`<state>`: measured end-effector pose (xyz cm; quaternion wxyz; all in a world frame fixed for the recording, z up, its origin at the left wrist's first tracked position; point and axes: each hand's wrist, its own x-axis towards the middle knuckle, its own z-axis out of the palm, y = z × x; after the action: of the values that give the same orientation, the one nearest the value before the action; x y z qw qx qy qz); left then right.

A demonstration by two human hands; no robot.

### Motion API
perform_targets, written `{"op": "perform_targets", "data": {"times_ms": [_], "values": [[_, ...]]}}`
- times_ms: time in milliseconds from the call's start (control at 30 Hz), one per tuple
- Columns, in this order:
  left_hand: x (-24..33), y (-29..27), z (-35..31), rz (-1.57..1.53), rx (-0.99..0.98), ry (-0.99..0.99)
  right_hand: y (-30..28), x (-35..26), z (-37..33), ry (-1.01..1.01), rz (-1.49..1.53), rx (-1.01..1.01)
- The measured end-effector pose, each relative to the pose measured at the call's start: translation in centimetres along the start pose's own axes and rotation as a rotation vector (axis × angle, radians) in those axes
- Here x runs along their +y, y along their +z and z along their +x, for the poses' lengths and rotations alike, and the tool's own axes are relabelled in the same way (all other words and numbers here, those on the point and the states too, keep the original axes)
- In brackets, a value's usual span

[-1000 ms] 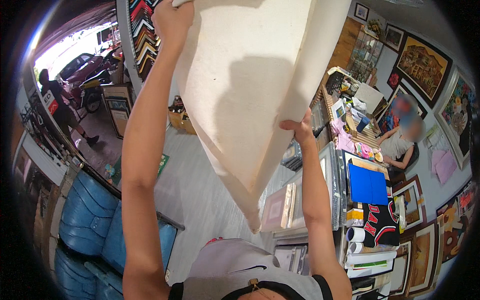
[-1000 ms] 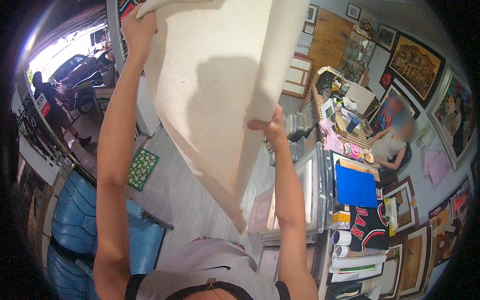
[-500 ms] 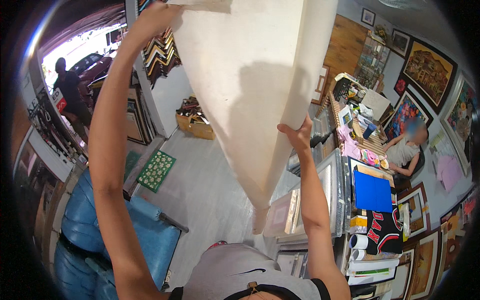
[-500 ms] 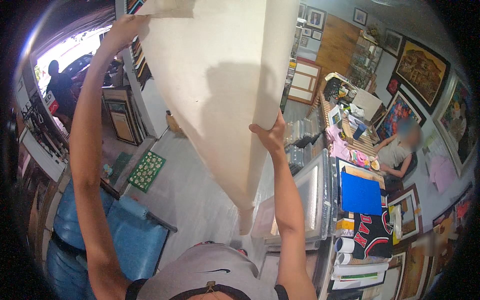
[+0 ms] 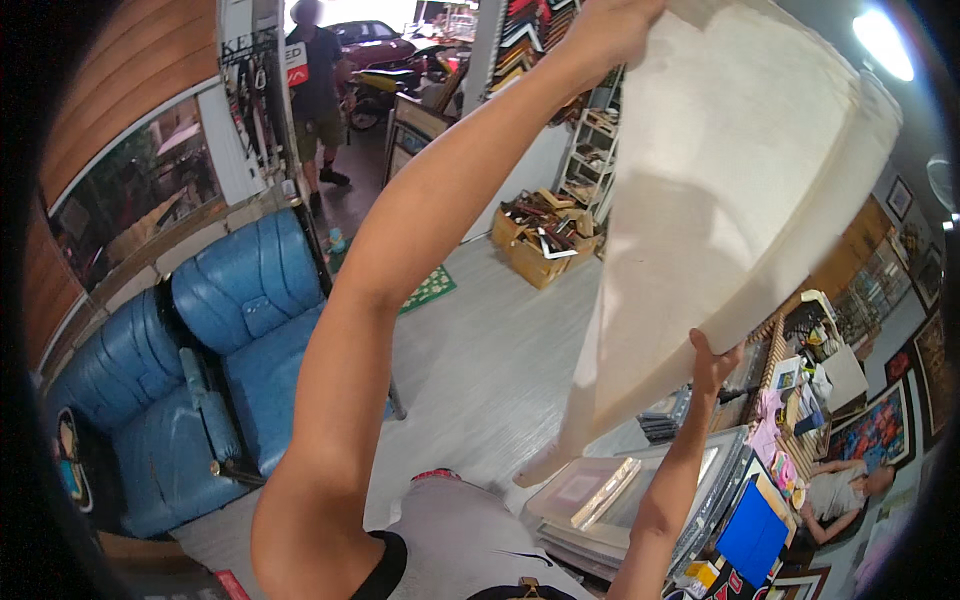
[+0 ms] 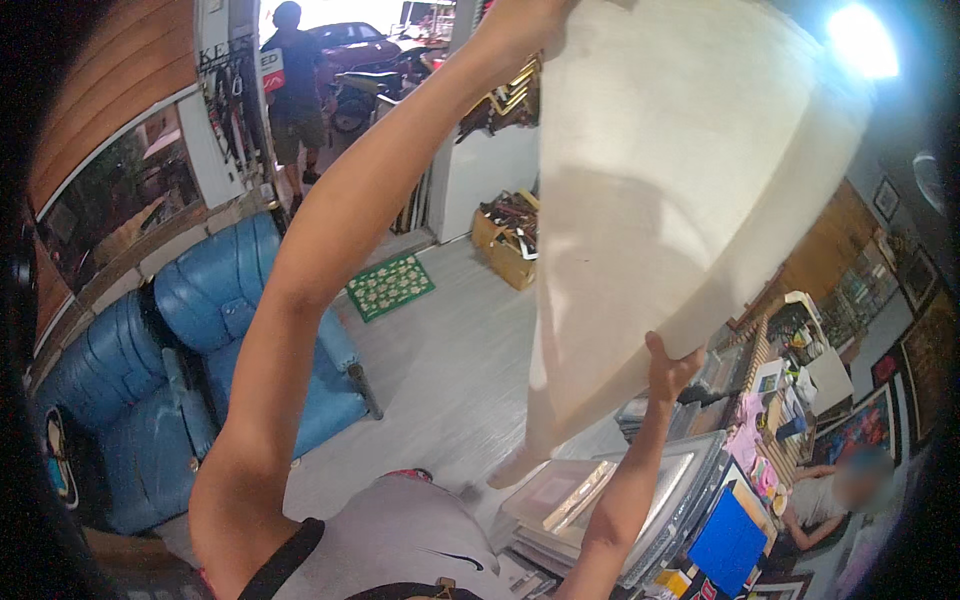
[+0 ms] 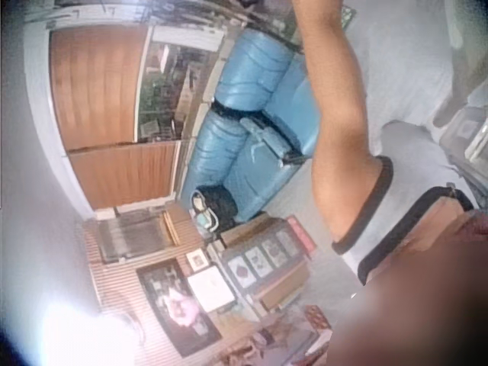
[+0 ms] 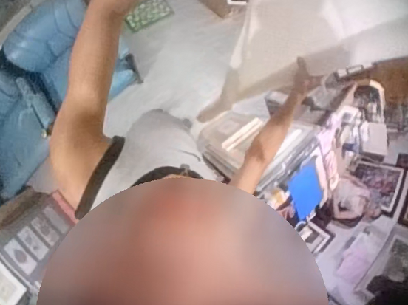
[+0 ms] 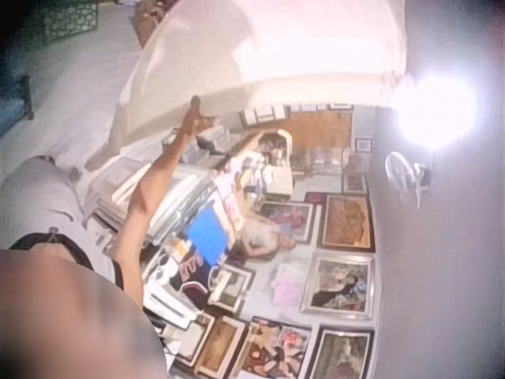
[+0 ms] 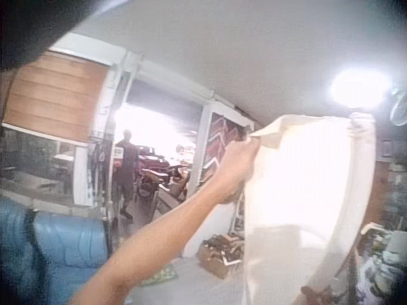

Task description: The person unrolls a large sheet of white paper, then moves to a workbench to assemble a curved wooden frame. They position a curved wooden strip onto a larger board and use a hammer to drive nails into the wood to secure it.

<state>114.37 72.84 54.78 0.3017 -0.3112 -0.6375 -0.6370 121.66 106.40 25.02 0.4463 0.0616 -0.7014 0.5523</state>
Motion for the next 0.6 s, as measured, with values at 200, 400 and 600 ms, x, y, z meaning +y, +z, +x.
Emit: {"op": "perform_targets", "data": {"times_ms": [200, 400, 600], "values": [[3.4, -0.1, -2.9, 0.13, -0.076, 0.33, 0.3, -0.2, -0.6, 0.0, -0.095, 0.064], [5.0, -0.1, -3.8, -0.059, -0.115, 0.172, 0.9, 0.3, -0.8, -0.031, -0.096, 0.103], [6.2, 1.2, -4.0, -0.054, -0.052, 0.171, 1.5, 1.0, -0.1, -0.062, -0.122, 0.109]]}}
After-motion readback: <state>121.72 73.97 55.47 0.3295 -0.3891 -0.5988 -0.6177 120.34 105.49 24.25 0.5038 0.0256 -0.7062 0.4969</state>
